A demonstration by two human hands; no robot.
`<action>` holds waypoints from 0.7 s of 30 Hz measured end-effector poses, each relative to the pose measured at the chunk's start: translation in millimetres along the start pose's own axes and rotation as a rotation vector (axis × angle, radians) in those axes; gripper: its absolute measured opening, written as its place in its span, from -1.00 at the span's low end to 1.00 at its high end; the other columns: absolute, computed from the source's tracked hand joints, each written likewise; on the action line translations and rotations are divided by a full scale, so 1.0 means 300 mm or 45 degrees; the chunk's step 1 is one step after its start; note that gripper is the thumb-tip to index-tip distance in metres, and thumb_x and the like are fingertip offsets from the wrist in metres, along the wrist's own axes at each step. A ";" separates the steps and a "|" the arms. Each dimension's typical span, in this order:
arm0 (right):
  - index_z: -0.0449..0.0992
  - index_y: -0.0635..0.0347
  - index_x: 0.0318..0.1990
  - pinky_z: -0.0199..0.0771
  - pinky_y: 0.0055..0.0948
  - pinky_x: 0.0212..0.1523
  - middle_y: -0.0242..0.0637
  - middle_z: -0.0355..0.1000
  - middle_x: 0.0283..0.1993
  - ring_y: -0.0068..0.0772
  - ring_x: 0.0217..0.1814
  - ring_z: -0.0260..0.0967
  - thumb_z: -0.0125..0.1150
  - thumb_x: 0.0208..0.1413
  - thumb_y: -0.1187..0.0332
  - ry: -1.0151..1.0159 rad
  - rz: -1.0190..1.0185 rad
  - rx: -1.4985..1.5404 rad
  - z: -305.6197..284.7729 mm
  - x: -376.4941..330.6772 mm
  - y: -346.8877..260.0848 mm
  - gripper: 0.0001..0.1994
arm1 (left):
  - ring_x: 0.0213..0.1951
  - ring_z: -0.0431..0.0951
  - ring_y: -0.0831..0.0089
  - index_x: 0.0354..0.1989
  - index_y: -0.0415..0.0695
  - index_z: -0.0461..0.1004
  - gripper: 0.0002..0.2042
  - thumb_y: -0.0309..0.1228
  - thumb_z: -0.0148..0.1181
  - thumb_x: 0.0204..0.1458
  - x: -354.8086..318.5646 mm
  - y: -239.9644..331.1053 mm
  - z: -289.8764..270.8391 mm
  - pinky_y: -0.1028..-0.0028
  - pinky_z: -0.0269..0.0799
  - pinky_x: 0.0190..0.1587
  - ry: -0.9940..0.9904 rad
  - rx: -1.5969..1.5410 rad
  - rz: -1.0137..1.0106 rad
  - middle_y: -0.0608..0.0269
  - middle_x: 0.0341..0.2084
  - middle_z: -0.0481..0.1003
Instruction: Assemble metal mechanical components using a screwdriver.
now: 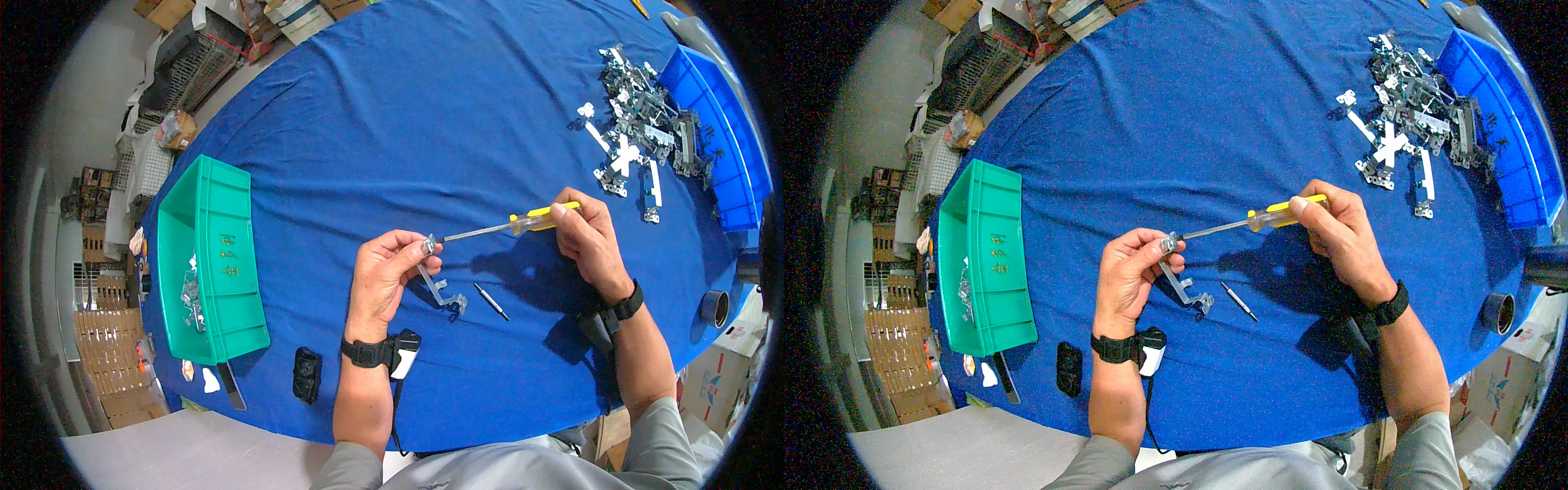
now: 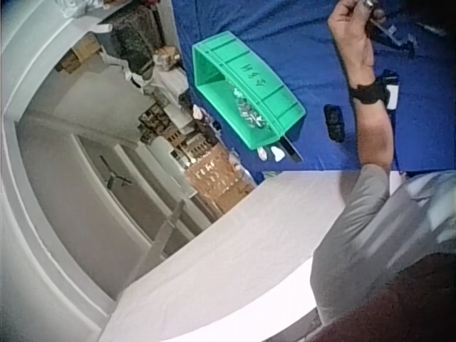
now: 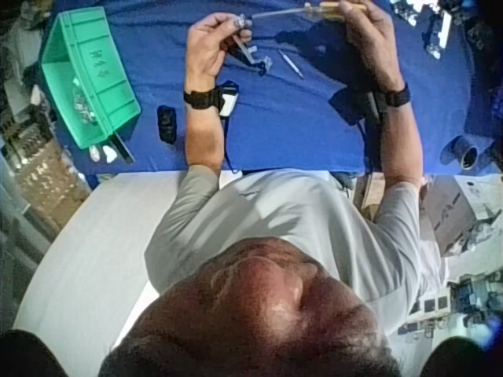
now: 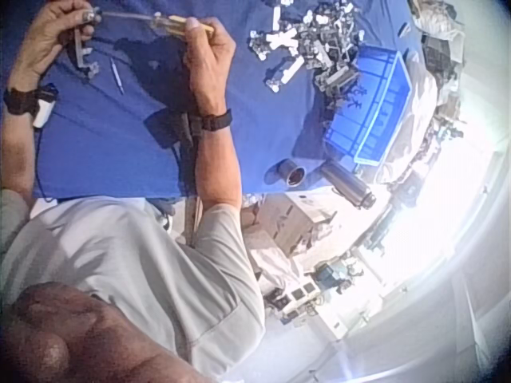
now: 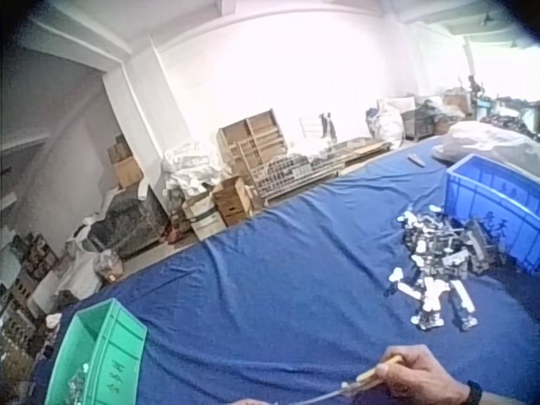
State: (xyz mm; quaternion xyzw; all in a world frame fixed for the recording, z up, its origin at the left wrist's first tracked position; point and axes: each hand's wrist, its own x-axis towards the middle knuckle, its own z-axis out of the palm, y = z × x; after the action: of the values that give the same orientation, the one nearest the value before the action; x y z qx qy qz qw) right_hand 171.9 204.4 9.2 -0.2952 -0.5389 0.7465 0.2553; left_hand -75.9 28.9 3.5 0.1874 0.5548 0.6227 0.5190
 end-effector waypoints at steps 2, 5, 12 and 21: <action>0.45 0.14 -0.36 -0.15 -0.63 -0.66 -0.66 0.11 -0.61 -0.83 -0.67 -0.07 0.16 0.29 0.19 -0.013 0.003 -0.008 -0.001 0.000 0.000 -0.75 | -0.38 0.67 0.36 -0.22 -0.29 0.55 -0.86 -0.47 0.23 0.14 -0.001 0.003 0.003 0.36 0.65 -0.24 0.004 0.009 -0.001 0.01 -0.31 0.62; 0.45 0.15 -0.35 -0.16 -0.63 -0.66 -0.67 0.10 -0.62 -0.83 -0.67 -0.08 0.16 0.29 0.19 -0.011 -0.002 0.000 -0.002 -0.001 0.001 -0.75 | -0.38 0.67 0.35 -0.22 -0.29 0.55 -0.86 -0.47 0.23 0.14 0.000 0.002 0.003 0.36 0.65 -0.24 0.010 0.015 -0.010 0.01 -0.31 0.62; 0.47 0.16 -0.33 -0.16 -0.63 -0.66 -0.67 0.10 -0.62 -0.83 -0.67 -0.08 0.17 0.28 0.18 -0.010 0.001 0.002 -0.003 0.000 0.004 -0.75 | -0.37 0.67 0.35 -0.22 -0.30 0.55 -0.85 -0.46 0.24 0.13 0.002 -0.003 -0.004 0.35 0.65 -0.24 -0.003 0.001 -0.003 0.00 -0.30 0.62; 0.47 0.15 -0.34 -0.13 -0.63 -0.66 -0.66 0.12 -0.62 -0.82 -0.67 -0.04 0.17 0.28 0.18 -0.012 0.008 -0.035 -0.003 0.001 -0.001 -0.76 | -0.38 0.67 0.37 -0.23 -0.29 0.54 -0.86 -0.46 0.23 0.13 0.001 0.000 -0.001 0.36 0.65 -0.25 0.018 0.005 -0.006 0.00 -0.31 0.62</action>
State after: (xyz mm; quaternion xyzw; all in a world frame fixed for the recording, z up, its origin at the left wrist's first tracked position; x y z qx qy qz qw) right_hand 172.3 205.4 9.3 -0.2967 -0.5495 0.7412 0.2463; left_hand -76.2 29.0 3.2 0.1829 0.5600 0.6216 0.5163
